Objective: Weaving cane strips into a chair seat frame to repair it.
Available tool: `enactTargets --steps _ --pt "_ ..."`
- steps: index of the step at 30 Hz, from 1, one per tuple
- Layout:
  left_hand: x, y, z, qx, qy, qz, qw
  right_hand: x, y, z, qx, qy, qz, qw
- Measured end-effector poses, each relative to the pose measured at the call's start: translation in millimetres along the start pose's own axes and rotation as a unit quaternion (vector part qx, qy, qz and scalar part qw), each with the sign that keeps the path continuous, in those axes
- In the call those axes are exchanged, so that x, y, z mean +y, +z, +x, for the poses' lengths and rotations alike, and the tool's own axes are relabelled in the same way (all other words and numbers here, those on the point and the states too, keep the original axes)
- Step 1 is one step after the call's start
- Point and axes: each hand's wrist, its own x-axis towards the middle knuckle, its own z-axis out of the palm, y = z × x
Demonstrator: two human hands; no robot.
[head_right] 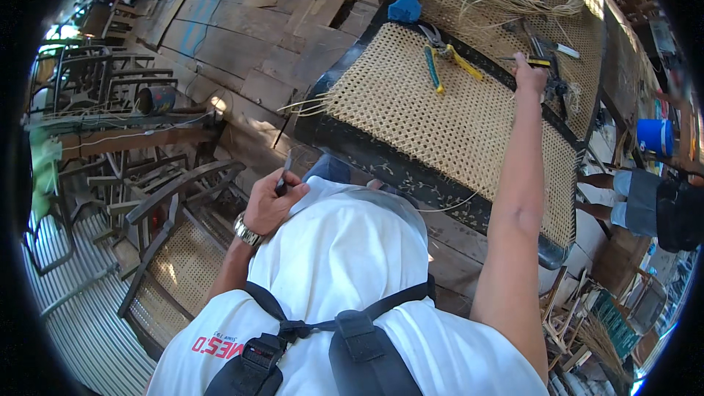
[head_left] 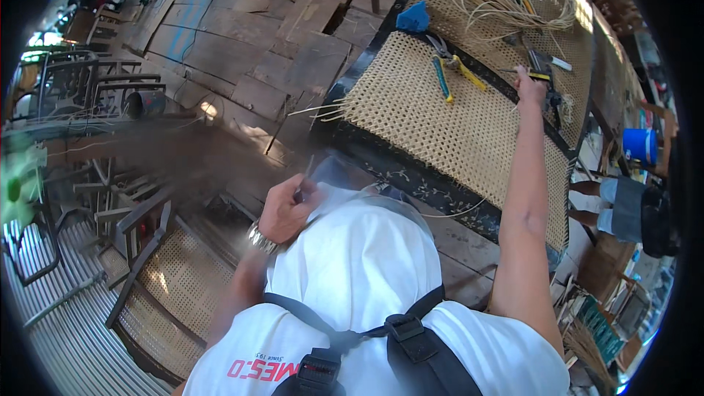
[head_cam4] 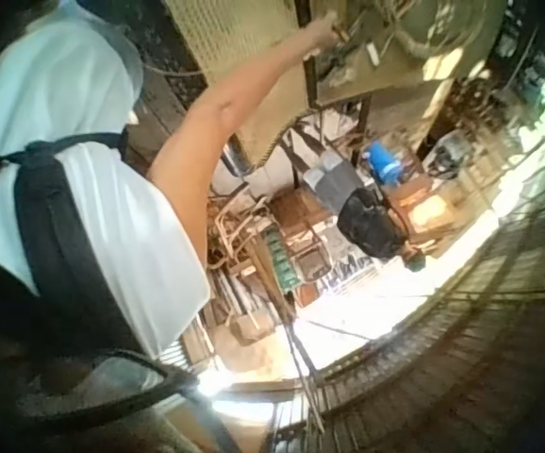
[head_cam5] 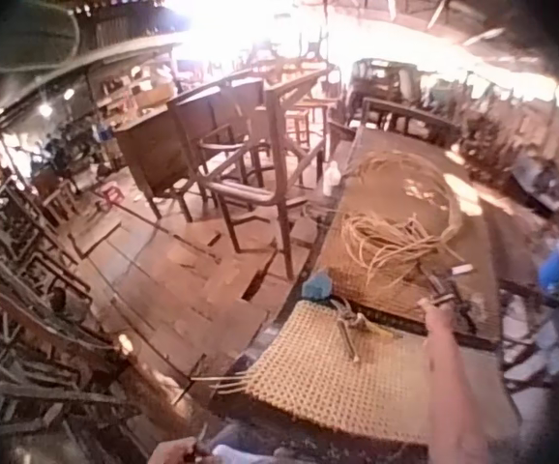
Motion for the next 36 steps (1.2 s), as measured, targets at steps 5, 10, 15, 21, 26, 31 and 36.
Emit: enactTargets --steps 5,10,15,21,26,31,36 --pt "-16.5 -9.5 -24.5 0.059 -0.097 -0.087 0.99 7.0 14.7 -25.2 0.043 -0.105 -0.093 0.989" --pt "-17.5 -23.9 -3.7 0.081 -0.073 -0.081 0.991 32.9 13.6 -28.7 0.127 0.022 0.045 0.991" --pt "-15.0 -48.6 21.8 0.082 -0.057 -0.103 0.99 21.7 27.7 -37.1 0.038 0.184 0.188 0.964" --pt "-17.8 -77.7 77.1 0.033 -0.014 -0.084 0.996 -19.8 64.8 -74.4 -0.075 0.049 -0.245 0.965" --pt "10.3 -101.9 144.3 -0.034 0.049 -0.014 0.998 -19.5 18.7 -95.3 0.114 0.075 -0.298 0.945" --pt "37.9 -110.8 202.5 -0.159 0.062 -0.125 0.977 -78.4 6.1 -249.3 0.019 0.029 -0.089 0.995" --pt "64.0 -79.0 228.0 -0.348 0.043 -0.212 0.912 -186.0 102.8 -357.4 -0.182 0.135 0.107 0.968"
